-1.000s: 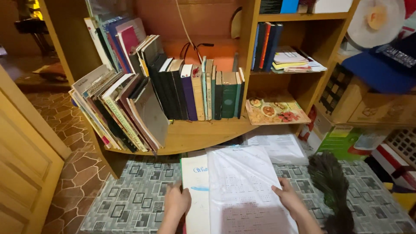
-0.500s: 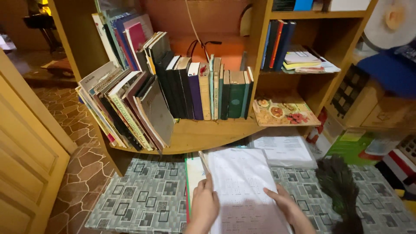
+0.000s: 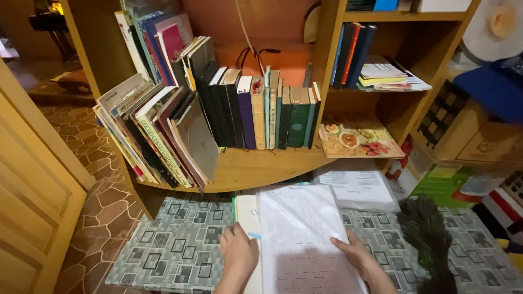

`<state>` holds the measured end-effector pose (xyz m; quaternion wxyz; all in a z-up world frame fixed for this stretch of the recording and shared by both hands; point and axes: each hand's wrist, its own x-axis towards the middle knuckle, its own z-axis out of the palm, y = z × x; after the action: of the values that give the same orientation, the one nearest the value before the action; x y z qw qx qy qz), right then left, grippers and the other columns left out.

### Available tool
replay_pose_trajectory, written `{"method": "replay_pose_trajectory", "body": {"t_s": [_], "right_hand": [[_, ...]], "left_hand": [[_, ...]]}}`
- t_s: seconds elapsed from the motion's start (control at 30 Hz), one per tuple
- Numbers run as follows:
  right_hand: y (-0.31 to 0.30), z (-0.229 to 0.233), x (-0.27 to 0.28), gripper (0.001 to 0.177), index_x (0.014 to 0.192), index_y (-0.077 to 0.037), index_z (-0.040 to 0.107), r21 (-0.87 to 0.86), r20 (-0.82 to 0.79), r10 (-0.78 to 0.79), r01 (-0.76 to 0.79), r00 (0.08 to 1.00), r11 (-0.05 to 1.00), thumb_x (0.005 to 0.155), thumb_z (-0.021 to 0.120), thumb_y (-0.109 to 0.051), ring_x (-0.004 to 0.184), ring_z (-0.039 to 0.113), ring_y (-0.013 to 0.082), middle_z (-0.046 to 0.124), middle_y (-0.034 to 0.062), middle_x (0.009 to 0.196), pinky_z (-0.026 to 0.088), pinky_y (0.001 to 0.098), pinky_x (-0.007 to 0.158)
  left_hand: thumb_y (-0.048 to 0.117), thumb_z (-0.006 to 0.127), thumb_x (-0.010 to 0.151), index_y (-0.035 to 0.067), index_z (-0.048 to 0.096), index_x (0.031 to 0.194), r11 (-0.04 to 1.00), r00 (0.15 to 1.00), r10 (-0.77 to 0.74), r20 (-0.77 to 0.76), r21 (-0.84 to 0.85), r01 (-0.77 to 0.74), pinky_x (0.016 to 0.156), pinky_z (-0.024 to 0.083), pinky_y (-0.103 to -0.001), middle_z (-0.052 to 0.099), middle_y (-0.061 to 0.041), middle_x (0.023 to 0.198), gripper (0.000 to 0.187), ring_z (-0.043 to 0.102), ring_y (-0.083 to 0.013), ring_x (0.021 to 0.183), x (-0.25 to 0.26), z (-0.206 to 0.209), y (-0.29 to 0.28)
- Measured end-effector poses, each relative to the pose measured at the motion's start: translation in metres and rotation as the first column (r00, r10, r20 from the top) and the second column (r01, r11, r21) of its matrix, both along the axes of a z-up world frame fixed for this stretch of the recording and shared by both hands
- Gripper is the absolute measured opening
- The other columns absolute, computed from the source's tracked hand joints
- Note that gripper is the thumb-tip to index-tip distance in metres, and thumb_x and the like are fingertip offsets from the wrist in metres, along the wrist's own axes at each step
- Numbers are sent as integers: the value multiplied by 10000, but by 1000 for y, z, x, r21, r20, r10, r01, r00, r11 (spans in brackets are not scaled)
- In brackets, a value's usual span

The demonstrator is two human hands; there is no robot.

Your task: Sorting books, notebooks, and papers on a shelf and placing documents into a folder.

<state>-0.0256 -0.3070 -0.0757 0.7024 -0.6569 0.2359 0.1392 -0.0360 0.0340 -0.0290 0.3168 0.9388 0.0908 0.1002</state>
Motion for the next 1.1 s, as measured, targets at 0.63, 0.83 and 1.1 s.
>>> {"method": "replay_pose_trajectory", "body": {"t_s": [0.63,0.83,1.1], "right_hand": [[-11,20,-28,881,1553,-68,356,163,-18,59,-56,998,985,795,750,-283,1374,543,358,531,214,1520,440,447,1091],[-36,-2,-38,879,1617,-62,284,-136,-81,-37,26,996,990,917,735,-347,1481,306,255,367,133,1608,245,379,1192],[-16,96,-66,820,1588,-188,293,481,247,-403,250,881,841,842,623,-268,1322,534,347,499,128,1517,466,527,1030]], "left_hand": [[271,779,833,92,417,1305,909,962,-204,-183,-401,116,895,549,-483,677,-262,1099,621,688,-432,1033,-24,50,-64],[58,680,765,160,467,1289,810,978,-207,-9,-562,166,796,592,-459,750,-223,961,574,751,-393,926,-49,51,-100],[71,747,783,122,575,1280,624,850,-436,294,-582,522,790,604,-384,778,-179,911,528,777,-277,890,-45,88,-79]]}}
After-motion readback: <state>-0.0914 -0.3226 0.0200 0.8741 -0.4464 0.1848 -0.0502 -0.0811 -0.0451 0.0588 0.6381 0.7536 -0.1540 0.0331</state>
